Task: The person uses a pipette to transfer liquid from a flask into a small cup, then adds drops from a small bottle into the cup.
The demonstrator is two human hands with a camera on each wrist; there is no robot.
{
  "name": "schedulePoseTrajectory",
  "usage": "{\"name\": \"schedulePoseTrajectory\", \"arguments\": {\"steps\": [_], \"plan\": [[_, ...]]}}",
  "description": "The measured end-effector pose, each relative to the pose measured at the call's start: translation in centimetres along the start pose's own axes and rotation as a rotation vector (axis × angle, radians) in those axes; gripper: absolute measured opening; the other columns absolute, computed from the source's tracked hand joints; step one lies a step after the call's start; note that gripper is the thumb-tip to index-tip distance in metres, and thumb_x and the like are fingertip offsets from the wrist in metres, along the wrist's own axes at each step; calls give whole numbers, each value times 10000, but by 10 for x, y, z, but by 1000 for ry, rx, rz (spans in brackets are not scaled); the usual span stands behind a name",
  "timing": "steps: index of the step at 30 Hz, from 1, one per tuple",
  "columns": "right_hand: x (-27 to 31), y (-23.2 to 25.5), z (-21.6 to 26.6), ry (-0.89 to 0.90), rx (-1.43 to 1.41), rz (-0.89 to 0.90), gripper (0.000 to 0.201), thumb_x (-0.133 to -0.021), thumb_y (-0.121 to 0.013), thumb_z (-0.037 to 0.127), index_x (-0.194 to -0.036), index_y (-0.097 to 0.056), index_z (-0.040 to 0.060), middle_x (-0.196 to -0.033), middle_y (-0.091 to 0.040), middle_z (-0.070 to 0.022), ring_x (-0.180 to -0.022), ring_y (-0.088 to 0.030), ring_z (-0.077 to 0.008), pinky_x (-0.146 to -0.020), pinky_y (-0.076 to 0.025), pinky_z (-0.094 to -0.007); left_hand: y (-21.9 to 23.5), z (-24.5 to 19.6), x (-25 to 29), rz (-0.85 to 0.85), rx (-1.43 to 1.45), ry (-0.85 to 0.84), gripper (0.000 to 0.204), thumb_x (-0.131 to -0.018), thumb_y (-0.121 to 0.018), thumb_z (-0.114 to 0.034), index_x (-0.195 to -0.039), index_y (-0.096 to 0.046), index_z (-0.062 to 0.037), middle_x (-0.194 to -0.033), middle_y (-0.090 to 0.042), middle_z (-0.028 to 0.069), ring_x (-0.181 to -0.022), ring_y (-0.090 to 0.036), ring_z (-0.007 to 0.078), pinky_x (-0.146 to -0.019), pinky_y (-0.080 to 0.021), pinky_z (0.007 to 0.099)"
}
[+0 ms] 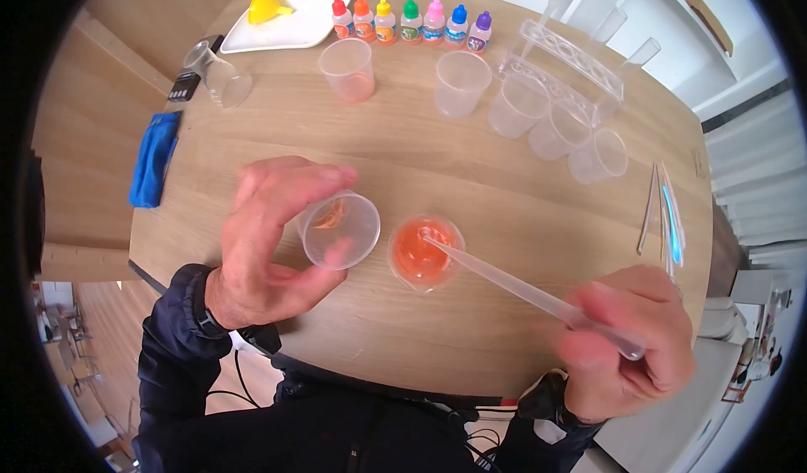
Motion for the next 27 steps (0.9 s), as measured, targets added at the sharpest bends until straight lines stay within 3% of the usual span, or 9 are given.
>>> {"name": "schedulePoseTrajectory", "arguments": {"steps": [4, 10, 19, 27], "plan": [[5, -18, 5, 44, -117, 34, 518, -851, -973, 410, -1139, -798, 17, -832, -755, -106, -707, -672, -189, -593, -442, -267, -1, -2, 1, 11, 27, -13, 646, -760, -871, 20, -1370, -659, 13, -1287, -767, 169, -1092, -697, 345, -981, -497, 428], [9, -55, 14, 116, -67, 250, 531, -730, -1044, 232, -1160, -809, 27, -899, -753, -105, -667, -663, -192, -550, -462, -286, -2, -6, 3, 23, 44, -41, 642, -763, -870, 9, -1371, -665, 4, -1286, -771, 162, -1070, -698, 342, -947, -493, 419], [11, -67, 16, 162, -19, 292, 396, -754, -1022, 176, -1064, -818, 35, -836, -745, -67, -645, -673, -202, -541, -480, -301, -3, -9, 3, 26, 48, -68, 638, -766, -871, 4, -1369, -664, 14, -1278, -780, 166, -1053, -703, 344, -943, -500, 417], [7, -66, 17, 86, -26, 315, 473, -725, -1040, 205, -1109, -815, 44, -861, -754, -81, -654, -681, -201, -549, -488, -299, -3, -10, 3, 27, 46, -66, 620, -773, -884, -7, -1355, -669, 6, -1283, -781, 163, -1061, -704, 339, -945, -500, 414]]}}
Point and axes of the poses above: each hand's wrist, its own x-axis away from the middle knuckle, its own y-axis out of the back of the hand, z = x × y, the point moved 6 cm from there along -x, towards the middle knuckle
